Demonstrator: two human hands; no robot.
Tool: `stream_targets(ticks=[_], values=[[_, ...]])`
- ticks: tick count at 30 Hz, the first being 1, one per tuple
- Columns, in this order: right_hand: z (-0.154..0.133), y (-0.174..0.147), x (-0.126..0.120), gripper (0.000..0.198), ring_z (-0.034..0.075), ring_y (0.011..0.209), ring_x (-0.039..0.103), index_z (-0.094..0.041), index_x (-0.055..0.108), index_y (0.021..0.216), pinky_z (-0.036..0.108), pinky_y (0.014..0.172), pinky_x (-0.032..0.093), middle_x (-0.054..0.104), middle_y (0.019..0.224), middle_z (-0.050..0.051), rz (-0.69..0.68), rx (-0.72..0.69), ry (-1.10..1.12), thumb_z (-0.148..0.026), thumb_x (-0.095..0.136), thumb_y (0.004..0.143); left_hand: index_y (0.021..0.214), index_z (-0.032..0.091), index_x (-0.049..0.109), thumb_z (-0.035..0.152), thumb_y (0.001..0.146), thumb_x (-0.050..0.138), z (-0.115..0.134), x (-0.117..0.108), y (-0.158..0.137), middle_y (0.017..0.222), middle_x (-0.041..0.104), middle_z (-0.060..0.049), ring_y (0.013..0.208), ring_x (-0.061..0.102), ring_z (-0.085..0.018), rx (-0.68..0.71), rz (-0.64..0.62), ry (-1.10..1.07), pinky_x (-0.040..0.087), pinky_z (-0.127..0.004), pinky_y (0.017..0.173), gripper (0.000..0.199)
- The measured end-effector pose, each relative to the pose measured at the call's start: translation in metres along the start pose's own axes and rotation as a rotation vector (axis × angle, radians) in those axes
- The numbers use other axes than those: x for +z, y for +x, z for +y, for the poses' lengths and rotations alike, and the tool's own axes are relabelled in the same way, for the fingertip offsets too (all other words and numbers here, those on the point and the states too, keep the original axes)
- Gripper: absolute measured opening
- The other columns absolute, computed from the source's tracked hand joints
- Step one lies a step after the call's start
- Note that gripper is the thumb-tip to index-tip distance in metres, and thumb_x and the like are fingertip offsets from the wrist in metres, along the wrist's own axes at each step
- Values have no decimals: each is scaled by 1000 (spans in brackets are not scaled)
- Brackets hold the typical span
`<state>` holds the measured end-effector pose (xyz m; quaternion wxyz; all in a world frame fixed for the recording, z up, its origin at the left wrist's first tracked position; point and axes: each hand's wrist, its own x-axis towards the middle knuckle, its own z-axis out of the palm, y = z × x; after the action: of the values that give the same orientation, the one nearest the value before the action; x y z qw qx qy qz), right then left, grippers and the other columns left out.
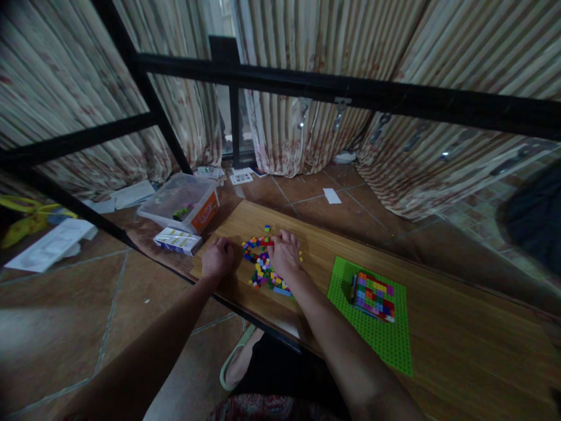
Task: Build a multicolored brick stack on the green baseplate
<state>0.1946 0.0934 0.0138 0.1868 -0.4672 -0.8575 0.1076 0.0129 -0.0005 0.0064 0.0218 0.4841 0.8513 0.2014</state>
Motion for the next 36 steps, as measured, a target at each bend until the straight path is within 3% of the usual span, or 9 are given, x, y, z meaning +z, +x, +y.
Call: stream_targets(ticks=[6,16,26,31,36], values=[[-10,11,-1,16,28,114,43,-21,70,90,44,96,34,56,117,11,-84,133,12,-23,59,79,95,18,61,25,91,40,1,-1,1,99,63,-9,91,60,-20,-14,-2,3,41,-29,69,23],[-13,-11,-19,14,27,120,37,-20,67,89,43,102,27,59,113,10,-21,-89,-13,-22,55,82,96,19,62,27,89,41,-1,-2,3,100,64,-10,89,61,-22,-10,-1,39,40,-30,65,24],[-26,-2,-20,12,27,108,44,-21,69,81,46,100,28,63,97,8,-102,-26,-55,-18,57,79,96,18,63,31,91,38,2,-8,5,99,65,-12,86,62,-23,4,22,78,40,-29,63,29],[-27,-10,-28,13,25,111,42,-19,67,89,43,103,25,62,102,8,-14,-102,42,-24,56,85,96,19,62,31,90,39,0,-8,7,95,65,-11,82,62,-24,9,0,105,39,-30,61,27],[-27,-13,-26,12,22,103,49,-21,65,90,39,97,30,66,97,5,43,-44,108,-25,53,88,94,19,62,30,89,39,-1,-6,8,94,65,-11,84,62,-24,28,33,122,39,-30,61,26]])
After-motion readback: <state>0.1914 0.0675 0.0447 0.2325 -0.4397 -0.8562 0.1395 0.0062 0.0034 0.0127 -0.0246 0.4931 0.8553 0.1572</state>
